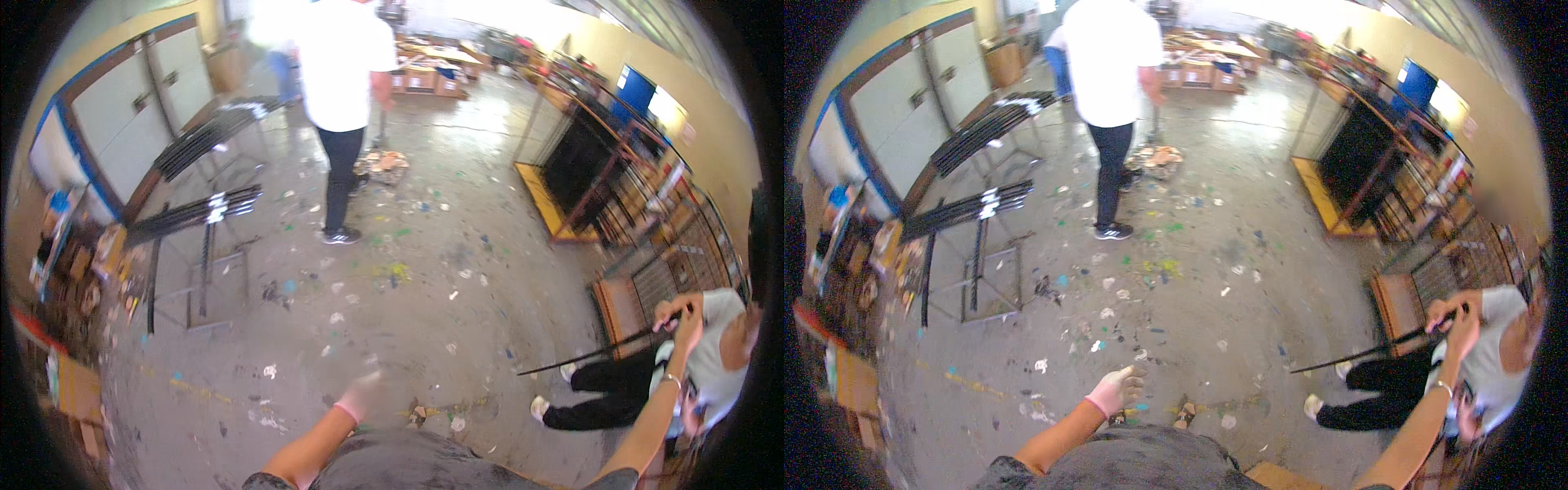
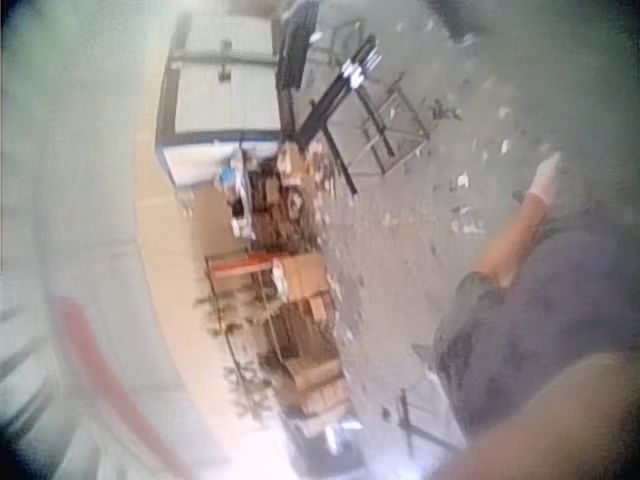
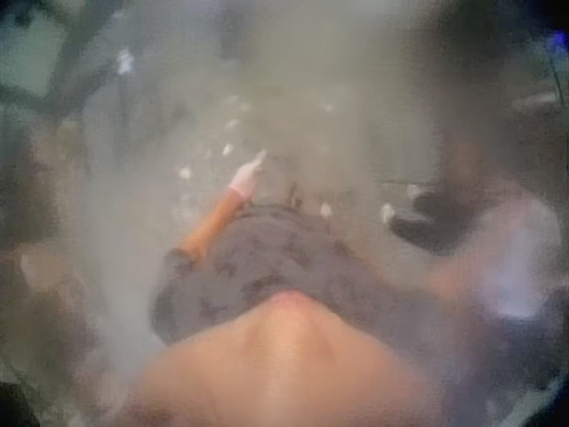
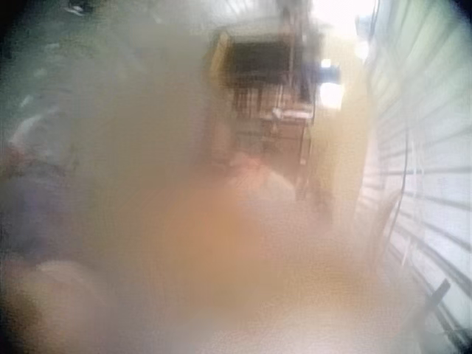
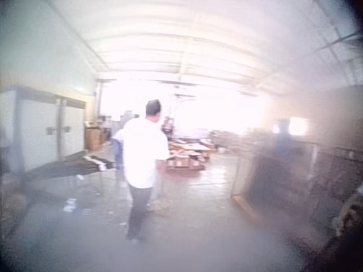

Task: The person wraps a white adhesive strip around the upper part of a black pole and then places the pole into a cardboard bin.

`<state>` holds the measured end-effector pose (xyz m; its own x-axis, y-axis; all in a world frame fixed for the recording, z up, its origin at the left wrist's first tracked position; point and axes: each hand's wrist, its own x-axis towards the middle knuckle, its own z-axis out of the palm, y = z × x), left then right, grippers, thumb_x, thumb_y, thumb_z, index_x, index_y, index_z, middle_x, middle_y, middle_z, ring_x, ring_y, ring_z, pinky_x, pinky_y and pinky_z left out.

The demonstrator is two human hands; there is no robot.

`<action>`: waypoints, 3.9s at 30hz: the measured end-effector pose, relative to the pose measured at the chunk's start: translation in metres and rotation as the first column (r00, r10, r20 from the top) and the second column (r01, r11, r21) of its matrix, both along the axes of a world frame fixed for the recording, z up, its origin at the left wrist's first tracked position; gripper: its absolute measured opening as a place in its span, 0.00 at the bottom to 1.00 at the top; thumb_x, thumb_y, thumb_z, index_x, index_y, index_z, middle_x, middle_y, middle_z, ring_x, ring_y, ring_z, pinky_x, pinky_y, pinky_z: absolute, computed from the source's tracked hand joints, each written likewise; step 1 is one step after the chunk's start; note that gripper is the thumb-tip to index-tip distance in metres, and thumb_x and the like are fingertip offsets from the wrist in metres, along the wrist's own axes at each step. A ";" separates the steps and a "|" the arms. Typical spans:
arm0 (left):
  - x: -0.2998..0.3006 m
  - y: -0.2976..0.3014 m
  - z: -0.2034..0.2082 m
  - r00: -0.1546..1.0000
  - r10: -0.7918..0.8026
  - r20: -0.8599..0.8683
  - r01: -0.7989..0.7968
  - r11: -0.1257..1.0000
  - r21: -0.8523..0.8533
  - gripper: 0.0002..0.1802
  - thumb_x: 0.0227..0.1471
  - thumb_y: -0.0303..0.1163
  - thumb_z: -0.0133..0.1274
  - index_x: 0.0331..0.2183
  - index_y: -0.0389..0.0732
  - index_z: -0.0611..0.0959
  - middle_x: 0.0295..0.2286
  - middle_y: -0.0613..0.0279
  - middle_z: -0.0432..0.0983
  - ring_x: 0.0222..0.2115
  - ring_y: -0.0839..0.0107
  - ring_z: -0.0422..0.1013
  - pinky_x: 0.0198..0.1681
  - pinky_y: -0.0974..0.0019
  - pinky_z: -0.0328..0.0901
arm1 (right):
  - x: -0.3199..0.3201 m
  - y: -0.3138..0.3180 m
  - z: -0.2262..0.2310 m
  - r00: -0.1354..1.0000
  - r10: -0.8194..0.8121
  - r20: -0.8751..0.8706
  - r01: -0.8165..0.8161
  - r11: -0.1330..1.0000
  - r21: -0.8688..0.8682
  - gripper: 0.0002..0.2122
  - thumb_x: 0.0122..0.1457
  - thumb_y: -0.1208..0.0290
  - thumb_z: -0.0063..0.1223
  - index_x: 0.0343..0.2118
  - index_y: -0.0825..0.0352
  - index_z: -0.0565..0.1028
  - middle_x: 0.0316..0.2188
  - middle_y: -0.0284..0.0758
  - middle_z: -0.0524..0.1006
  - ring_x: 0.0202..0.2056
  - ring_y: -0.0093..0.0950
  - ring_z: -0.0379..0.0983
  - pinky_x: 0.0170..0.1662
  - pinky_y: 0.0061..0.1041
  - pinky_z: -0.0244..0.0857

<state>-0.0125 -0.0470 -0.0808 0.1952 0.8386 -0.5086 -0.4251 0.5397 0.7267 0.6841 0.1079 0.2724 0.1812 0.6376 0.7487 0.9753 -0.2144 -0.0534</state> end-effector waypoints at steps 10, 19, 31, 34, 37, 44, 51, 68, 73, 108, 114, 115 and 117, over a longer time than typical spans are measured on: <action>0.000 -0.011 0.049 0.993 0.112 0.048 -0.104 0.983 -0.150 0.28 0.60 0.48 0.44 0.51 0.35 0.71 0.48 0.47 0.68 0.47 0.54 0.66 0.51 0.52 0.60 | 0.016 0.008 -0.079 0.978 0.138 -0.159 -0.163 0.974 -0.160 0.05 0.53 0.74 0.52 0.29 0.70 0.75 0.24 0.36 0.74 0.27 0.27 0.69 0.32 0.27 0.66; -0.023 -0.020 0.070 0.949 0.258 0.184 -0.213 0.949 -0.233 0.25 0.60 0.48 0.45 0.49 0.38 0.75 0.42 0.54 0.72 0.40 0.63 0.68 0.43 0.59 0.63 | -0.089 -0.137 -0.364 0.619 -0.227 -0.752 -0.597 0.486 -0.639 0.01 0.47 0.78 0.55 0.24 0.68 0.77 0.19 0.29 0.75 0.21 0.20 0.68 0.26 0.24 0.65; -0.041 -0.020 0.057 0.960 0.185 0.210 -0.150 0.973 -0.175 0.26 0.59 0.48 0.46 0.49 0.38 0.74 0.41 0.53 0.74 0.38 0.64 0.68 0.43 0.59 0.64 | -0.184 -0.228 -0.450 0.378 -0.671 -0.638 -0.619 0.329 -0.713 0.05 0.50 0.73 0.57 0.23 0.68 0.80 0.20 0.33 0.79 0.20 0.24 0.74 0.24 0.28 0.68; -0.045 -0.018 0.064 0.968 0.145 0.203 -0.111 0.979 -0.170 0.25 0.60 0.48 0.45 0.48 0.36 0.74 0.40 0.54 0.73 0.39 0.66 0.69 0.45 0.62 0.65 | -0.183 -0.230 -0.448 0.346 -0.657 -0.669 -0.607 0.387 -0.694 0.06 0.50 0.72 0.56 0.22 0.67 0.80 0.20 0.33 0.79 0.20 0.25 0.75 0.24 0.28 0.69; -0.045 -0.016 0.067 0.971 0.131 0.200 -0.097 0.980 -0.172 0.26 0.61 0.47 0.44 0.48 0.34 0.74 0.40 0.54 0.73 0.41 0.66 0.69 0.46 0.63 0.65 | -0.179 -0.232 -0.456 0.322 -0.639 -0.699 -0.602 0.432 -0.672 0.06 0.51 0.72 0.56 0.22 0.67 0.80 0.19 0.33 0.79 0.21 0.25 0.75 0.25 0.28 0.69; -0.046 -0.015 0.059 0.992 0.008 0.129 -0.004 1.000 -0.029 0.24 0.62 0.42 0.40 0.53 0.36 0.72 0.44 0.52 0.73 0.42 0.63 0.70 0.45 0.61 0.64 | -0.166 -0.250 -0.508 0.232 -0.607 -0.760 -0.603 0.524 -0.602 0.07 0.51 0.71 0.56 0.21 0.67 0.80 0.19 0.33 0.79 0.21 0.25 0.76 0.26 0.28 0.69; -0.040 -0.009 0.064 0.980 0.092 0.175 -0.060 0.981 -0.183 0.23 0.62 0.41 0.40 0.51 0.34 0.71 0.45 0.49 0.72 0.42 0.61 0.71 0.45 0.61 0.65 | -0.183 -0.279 -0.520 0.212 -0.615 -0.760 -0.595 0.536 -0.599 0.08 0.52 0.70 0.56 0.21 0.69 0.79 0.18 0.35 0.79 0.21 0.26 0.76 0.26 0.29 0.70; -0.017 0.149 0.240 0.233 0.522 -0.821 0.479 0.673 0.564 0.45 0.39 0.36 0.63 0.56 0.32 0.63 0.51 0.38 0.65 0.54 0.46 0.61 0.58 0.52 0.56 | -0.231 -0.308 -0.452 0.160 -0.613 -0.774 -0.561 0.589 -0.582 0.09 0.54 0.75 0.53 0.24 0.77 0.73 0.19 0.46 0.76 0.19 0.34 0.76 0.23 0.33 0.74; -0.061 0.271 0.322 -0.127 0.858 -0.497 0.556 0.477 0.680 0.47 0.37 0.38 0.65 0.55 0.29 0.63 0.50 0.37 0.64 0.52 0.45 0.62 0.56 0.53 0.58 | -0.220 -0.319 -0.480 0.025 -0.618 -0.786 -0.536 0.655 -0.533 0.10 0.56 0.72 0.54 0.26 0.75 0.73 0.20 0.43 0.77 0.20 0.32 0.76 0.24 0.31 0.74; 0.096 0.138 0.315 0.972 -0.200 -0.119 0.228 0.706 0.670 0.14 0.58 0.39 0.42 0.38 0.38 0.69 0.18 0.68 0.65 0.13 0.79 0.61 0.14 0.74 0.58 | -0.456 -0.040 0.006 0.511 0.692 -0.510 -0.692 0.683 0.234 0.04 0.46 0.76 0.59 0.27 0.65 0.78 0.23 0.34 0.72 0.32 0.34 0.70 0.37 0.31 0.59; 0.103 0.130 0.310 0.980 -0.088 -0.177 0.187 0.698 0.691 0.14 0.58 0.40 0.43 0.37 0.39 0.69 0.16 0.69 0.63 0.12 0.80 0.61 0.14 0.73 0.57 | -0.456 -0.044 0.007 0.553 0.665 -0.503 -0.679 0.709 0.190 0.03 0.45 0.77 0.59 0.24 0.66 0.77 0.23 0.34 0.71 0.31 0.34 0.70 0.36 0.33 0.59; 0.104 0.129 0.308 0.980 -0.072 -0.185 0.182 0.703 0.688 0.13 0.58 0.39 0.43 0.37 0.39 0.69 0.16 0.69 0.63 0.12 0.80 0.61 0.14 0.74 0.58 | -0.457 -0.044 0.008 0.550 0.662 -0.509 -0.685 0.706 0.179 0.03 0.45 0.77 0.58 0.23 0.66 0.76 0.22 0.35 0.71 0.31 0.35 0.70 0.36 0.34 0.59; 0.105 0.129 0.305 0.980 -0.054 -0.192 0.174 0.704 0.689 0.11 0.58 0.37 0.43 0.37 0.39 0.69 0.16 0.69 0.64 0.12 0.80 0.61 0.14 0.74 0.58 | -0.460 -0.042 0.010 0.545 0.674 -0.498 -0.685 0.701 0.199 0.03 0.44 0.79 0.57 0.22 0.67 0.75 0.22 0.36 0.70 0.30 0.35 0.70 0.34 0.33 0.60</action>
